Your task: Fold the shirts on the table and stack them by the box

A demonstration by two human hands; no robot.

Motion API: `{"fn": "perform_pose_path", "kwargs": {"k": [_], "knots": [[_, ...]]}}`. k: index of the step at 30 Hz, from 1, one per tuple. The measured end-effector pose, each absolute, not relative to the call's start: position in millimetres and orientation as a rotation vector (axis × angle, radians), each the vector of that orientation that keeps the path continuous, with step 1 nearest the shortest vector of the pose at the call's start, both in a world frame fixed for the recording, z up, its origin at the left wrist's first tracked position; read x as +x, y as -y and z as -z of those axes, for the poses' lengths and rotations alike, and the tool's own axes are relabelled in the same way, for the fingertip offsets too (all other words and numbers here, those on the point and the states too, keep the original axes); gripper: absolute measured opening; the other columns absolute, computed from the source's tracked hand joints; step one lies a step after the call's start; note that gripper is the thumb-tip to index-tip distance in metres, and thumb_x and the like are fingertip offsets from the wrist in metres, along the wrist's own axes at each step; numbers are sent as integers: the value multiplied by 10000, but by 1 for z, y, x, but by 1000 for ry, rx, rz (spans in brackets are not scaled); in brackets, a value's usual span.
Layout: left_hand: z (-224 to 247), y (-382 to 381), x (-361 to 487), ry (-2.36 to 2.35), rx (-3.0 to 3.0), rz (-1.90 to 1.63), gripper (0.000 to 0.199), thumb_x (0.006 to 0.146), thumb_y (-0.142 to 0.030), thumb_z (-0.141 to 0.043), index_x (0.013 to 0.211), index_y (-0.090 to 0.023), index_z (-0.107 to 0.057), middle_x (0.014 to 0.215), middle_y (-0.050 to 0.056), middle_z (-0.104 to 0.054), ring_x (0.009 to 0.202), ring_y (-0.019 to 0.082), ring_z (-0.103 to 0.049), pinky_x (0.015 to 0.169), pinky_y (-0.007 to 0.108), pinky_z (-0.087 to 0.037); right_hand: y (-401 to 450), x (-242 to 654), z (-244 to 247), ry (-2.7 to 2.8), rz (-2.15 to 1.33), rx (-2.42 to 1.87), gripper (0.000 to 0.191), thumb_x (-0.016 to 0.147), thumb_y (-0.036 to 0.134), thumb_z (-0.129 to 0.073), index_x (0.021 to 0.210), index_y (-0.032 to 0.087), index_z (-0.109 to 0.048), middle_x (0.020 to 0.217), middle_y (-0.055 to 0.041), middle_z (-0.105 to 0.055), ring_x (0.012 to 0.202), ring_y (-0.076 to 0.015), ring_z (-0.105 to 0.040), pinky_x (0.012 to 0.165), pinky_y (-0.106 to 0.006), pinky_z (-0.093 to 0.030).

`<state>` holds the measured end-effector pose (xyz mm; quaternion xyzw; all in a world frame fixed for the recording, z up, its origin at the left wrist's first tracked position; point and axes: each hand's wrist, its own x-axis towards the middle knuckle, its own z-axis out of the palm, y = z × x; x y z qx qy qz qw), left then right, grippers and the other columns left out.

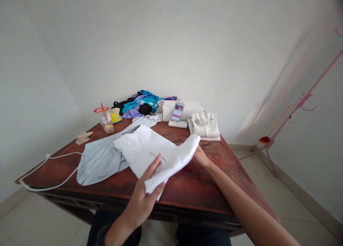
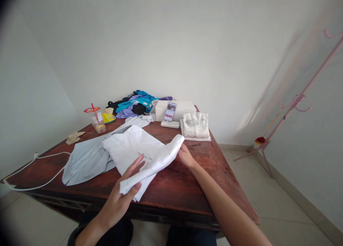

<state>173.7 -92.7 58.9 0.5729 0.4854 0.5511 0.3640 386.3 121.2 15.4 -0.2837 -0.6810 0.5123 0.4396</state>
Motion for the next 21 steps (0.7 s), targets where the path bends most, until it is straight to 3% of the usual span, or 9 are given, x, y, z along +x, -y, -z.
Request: {"fn": "perform_pose_path", "kwargs": {"k": [2,5,9,14,18,21], "knots": [[-60,95,178,-1257,1490,-1357,492,984,-451,-576,1439,-264,-589,1556,62,-485,1490,296,-358,1274,444,-170,-118,388,-18,1716,-1296,-670,485,891,603,-601,1056,172,-747,1136,-89,-748,1116,-309,-657,1048,-422,-482],[-59,92,181,-1236,1290,-1430,532,995,-541,-511,1413,-230,-619,1499,77,-551,1471,296,-392,1277,436,-151,-114,393,-20,1768,-1393,-532,546,950,642,-485,1233,215,-676,1290,-71,-688,1243,-291,-601,1100,-392,-436],[-66,83,182,-1082,905,-1612,662,960,-607,-538,1489,-208,-528,1466,115,-580,1409,316,-479,1238,461,-277,-115,405,-24,1888,-1519,-413,744,946,647,-517,1562,274,-330,1567,-104,-457,1443,-280,-429,1177,-450,-342],[-84,82,186,-977,649,-1701,691,922,-595,-619,1481,-198,-531,1432,128,-610,1371,313,-523,1216,453,-329,-124,422,-24,2304,-1526,-355,1228,792,572,-779,1625,307,83,1707,-131,-73,1570,-272,-113,1245,-504,-169],[-96,80,188,-916,496,-1689,619,950,-556,-604,1477,-238,-536,1400,120,-637,1360,303,-538,1199,475,-357,-123,420,-14,2564,-1251,-650,1392,684,548,-865,1621,276,128,1703,-115,114,1572,-330,20,1256,-546,-54],[-105,74,186,-893,392,-1689,544,995,-507,-548,1481,-262,-527,1399,110,-640,1339,287,-563,1176,479,-395,-115,402,-3,2477,-1068,-781,1279,743,554,-810,1637,258,55,1709,-128,34,1569,-354,9,1252,-579,-53]]}}
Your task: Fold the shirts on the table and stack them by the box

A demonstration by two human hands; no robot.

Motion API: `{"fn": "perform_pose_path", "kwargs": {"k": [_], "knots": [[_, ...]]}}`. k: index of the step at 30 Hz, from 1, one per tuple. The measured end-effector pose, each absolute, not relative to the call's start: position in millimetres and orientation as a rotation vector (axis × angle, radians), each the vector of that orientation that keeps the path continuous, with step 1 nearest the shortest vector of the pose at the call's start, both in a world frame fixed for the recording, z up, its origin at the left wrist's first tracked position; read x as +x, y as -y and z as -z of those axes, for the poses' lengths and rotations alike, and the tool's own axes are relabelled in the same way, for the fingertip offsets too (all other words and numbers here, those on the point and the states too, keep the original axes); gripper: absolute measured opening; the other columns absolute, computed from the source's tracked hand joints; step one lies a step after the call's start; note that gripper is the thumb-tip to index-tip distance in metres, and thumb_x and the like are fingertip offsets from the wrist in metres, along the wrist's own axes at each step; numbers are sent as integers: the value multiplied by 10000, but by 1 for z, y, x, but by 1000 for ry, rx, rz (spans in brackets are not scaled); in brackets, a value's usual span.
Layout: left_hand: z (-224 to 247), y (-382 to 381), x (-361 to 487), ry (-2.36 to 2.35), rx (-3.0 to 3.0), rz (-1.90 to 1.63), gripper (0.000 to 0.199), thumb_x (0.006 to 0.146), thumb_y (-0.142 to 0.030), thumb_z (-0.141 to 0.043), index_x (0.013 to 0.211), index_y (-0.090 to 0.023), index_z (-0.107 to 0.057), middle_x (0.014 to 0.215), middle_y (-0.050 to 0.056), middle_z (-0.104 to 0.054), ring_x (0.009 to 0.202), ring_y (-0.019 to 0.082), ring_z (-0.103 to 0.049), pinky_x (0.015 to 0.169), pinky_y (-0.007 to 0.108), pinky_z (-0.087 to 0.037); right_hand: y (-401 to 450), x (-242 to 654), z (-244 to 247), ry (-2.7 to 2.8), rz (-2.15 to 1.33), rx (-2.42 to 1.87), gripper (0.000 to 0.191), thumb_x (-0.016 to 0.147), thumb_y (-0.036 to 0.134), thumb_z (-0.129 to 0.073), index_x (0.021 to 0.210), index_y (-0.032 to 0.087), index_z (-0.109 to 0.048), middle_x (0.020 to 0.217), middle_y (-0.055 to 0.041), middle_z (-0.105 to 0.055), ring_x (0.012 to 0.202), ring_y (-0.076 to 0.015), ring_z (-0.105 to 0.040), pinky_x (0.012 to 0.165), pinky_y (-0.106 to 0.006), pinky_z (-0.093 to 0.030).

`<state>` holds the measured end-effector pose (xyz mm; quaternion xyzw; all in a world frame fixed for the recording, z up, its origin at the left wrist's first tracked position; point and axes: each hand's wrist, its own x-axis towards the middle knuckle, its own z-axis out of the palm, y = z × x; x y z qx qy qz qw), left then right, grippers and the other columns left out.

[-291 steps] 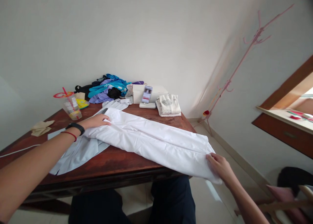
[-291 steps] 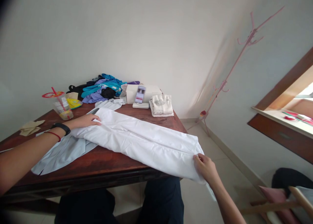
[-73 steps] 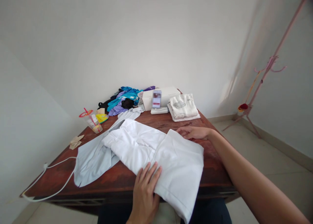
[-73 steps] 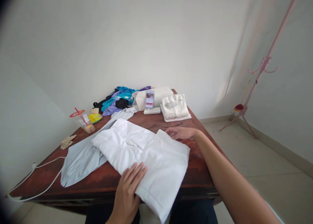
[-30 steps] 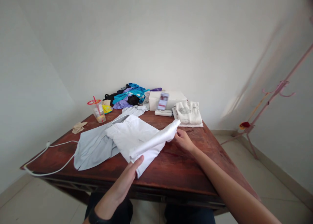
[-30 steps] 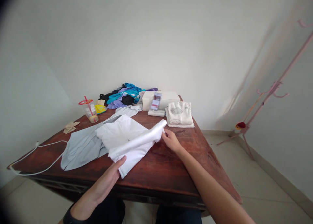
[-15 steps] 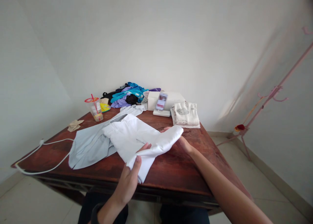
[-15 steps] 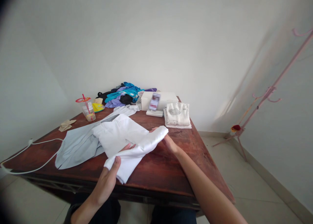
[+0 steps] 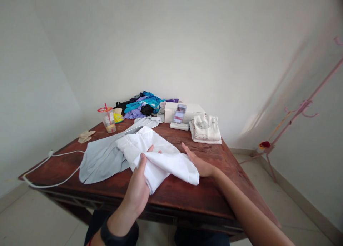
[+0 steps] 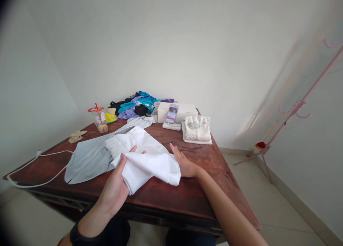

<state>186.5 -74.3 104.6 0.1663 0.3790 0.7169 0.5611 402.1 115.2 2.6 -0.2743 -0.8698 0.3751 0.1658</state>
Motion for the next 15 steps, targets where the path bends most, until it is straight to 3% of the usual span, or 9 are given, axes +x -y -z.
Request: {"fn": "perform_pose_path", "kwargs": {"k": [3,7,11,15], "knots": [[-109,71,184,-901,350,-1689,550,1009,-508,-516,1498,-257,-501,1405,105,-635,1317,277,-584,1161,463,-420,-110,382,7,2183,-951,-730,968,836,527,-724,1617,290,-204,1682,-124,-201,1553,-325,-179,1251,-545,-166],[-104,73,181,-931,453,-1694,630,987,-566,-521,1535,-264,-446,1460,100,-589,1345,290,-558,1159,468,-427,-110,373,7,1817,-947,-654,696,790,499,-775,1393,253,-528,1460,-137,-545,1338,-326,-529,1157,-502,-380],[-93,78,183,-932,547,-1693,636,975,-579,-533,1516,-250,-479,1524,86,-522,1423,295,-468,1202,453,-373,-108,372,-2,1639,-1080,-691,475,862,542,-688,1185,198,-641,1206,-115,-706,1135,-306,-646,1022,-476,-496],[-81,83,184,-935,612,-1655,651,970,-591,-538,1502,-217,-501,1551,90,-487,1463,292,-408,1243,440,-294,-107,364,-2,1660,-1220,-692,498,830,579,-707,1149,203,-637,1153,-94,-716,1072,-279,-658,967,-437,-522]]}}
